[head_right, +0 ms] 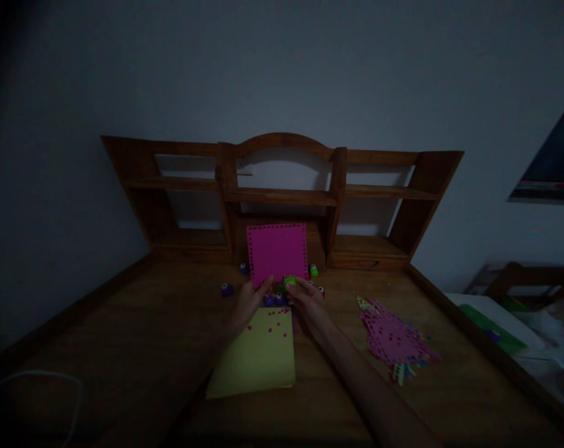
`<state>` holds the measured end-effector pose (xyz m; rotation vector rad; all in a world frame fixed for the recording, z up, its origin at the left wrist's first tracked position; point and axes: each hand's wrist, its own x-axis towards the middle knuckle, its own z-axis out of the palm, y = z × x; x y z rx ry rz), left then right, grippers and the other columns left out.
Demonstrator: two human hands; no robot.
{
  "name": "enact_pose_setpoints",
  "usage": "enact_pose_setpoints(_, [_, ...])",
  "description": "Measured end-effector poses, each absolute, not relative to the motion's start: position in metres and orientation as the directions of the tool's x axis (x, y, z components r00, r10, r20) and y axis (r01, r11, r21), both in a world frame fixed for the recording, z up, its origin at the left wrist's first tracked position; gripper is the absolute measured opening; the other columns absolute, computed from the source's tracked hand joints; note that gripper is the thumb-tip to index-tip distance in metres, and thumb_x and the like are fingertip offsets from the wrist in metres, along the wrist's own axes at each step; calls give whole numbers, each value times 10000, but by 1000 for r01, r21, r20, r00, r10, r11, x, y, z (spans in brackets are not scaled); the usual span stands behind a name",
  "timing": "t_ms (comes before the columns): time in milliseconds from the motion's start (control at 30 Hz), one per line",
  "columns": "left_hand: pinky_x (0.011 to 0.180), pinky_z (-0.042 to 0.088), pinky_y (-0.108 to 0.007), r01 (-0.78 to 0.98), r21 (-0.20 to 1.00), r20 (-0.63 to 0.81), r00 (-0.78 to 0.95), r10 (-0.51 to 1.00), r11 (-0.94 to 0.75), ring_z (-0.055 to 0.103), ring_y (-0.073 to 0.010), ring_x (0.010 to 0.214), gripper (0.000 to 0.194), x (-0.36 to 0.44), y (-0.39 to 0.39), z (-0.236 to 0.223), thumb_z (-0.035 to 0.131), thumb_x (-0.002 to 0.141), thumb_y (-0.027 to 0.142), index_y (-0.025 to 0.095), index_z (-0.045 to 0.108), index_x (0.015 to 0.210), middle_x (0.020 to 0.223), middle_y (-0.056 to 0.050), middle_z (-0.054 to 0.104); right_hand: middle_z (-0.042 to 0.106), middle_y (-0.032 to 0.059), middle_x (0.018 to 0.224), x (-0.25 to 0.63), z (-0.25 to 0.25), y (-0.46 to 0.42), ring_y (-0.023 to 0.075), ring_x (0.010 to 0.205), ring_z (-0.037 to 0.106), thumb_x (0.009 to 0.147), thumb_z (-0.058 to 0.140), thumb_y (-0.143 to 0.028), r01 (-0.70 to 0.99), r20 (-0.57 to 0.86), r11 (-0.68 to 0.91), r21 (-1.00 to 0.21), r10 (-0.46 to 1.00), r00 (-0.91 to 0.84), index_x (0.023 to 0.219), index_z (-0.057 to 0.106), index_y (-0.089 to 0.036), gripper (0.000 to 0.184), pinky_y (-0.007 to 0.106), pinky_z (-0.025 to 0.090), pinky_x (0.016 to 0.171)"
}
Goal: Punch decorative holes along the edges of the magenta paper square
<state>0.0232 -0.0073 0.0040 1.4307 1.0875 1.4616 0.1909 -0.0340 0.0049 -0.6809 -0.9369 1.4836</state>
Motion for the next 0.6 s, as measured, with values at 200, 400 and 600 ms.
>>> enact_pose_setpoints(200, [626, 456, -264, 217, 893, 396, 40, 917, -395, 616, -188, 668, 421, 28, -11, 2, 541, 882, 525, 147, 685, 764, 706, -34, 687, 739, 16, 948, 193, 1, -28, 159, 803, 654, 692, 840, -240, -581, 86, 14, -814, 992, -96, 961, 733, -231, 290, 283, 508, 764])
enact_pose_setpoints(400, [611, 442, -256, 365, 841, 404, 65, 912, -399, 625, -188, 662, 433, 30, -12, -5, 502, 909, 506, 136, 709, 816, 699, -35, 691, 742, 5, 974, 194, -4, -26, 145, 819, 654, 741, 805, -216, -616, 120, 22, -787, 986, -118, 963, 735, -244, 234, 268, 497, 778])
enact_pose_setpoints(600, [601, 432, -253, 363, 843, 395, 80, 915, -396, 618, -184, 636, 446, 29, -15, -4, 484, 917, 500, 143, 706, 766, 666, -27, 680, 741, 22, 1005, 195, -6, -24, 188, 859, 659, 718, 824, -257, -600, 118, 30, -800, 987, -107, 985, 732, -253, 282, 321, 502, 811])
